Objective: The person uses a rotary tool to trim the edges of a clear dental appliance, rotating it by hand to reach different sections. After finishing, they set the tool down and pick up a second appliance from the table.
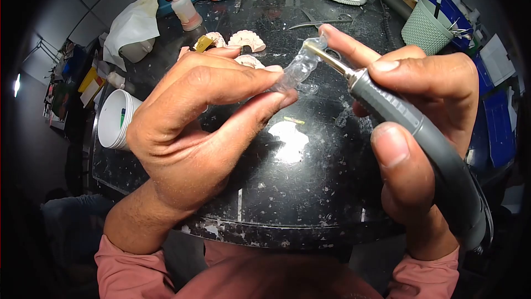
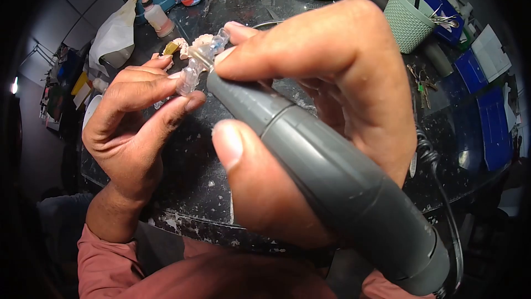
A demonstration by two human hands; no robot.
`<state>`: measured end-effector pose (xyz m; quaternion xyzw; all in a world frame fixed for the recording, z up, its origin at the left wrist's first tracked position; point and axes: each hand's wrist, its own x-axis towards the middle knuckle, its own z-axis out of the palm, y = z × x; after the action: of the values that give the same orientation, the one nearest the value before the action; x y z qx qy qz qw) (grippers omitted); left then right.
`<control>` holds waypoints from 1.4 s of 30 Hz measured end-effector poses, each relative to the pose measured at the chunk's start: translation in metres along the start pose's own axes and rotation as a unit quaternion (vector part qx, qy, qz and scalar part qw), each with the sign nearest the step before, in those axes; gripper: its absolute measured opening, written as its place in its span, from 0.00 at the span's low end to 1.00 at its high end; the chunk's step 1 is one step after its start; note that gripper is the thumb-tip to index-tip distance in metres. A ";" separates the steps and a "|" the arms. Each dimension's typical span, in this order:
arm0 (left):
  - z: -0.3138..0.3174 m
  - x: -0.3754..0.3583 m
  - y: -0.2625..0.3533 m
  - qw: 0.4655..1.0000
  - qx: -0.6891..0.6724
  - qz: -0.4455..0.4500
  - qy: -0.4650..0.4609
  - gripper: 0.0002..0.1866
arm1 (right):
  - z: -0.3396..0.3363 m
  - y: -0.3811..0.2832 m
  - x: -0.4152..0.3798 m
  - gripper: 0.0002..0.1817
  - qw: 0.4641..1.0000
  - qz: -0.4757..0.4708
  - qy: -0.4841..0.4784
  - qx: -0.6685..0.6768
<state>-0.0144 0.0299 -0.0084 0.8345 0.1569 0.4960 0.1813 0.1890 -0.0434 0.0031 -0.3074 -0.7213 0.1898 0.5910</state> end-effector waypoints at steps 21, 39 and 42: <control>0.000 0.001 0.006 0.999 0.015 -0.034 -0.003 0.10 | 0.004 -0.004 0.001 0.21 0.996 0.061 0.060 0.018; -0.007 0.009 -0.005 0.991 0.116 0.063 -0.008 0.12 | 0.005 -0.014 0.005 0.21 0.982 0.153 0.101 0.036; -0.008 0.011 -0.003 0.988 0.134 0.076 -0.015 0.13 | 0.014 -0.020 0.008 0.21 0.959 0.228 0.168 -0.033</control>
<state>-0.0170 0.0385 0.0019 0.8680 0.1552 0.4705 0.0322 0.1705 -0.0516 0.0192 -0.5099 -0.5285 0.2413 0.6344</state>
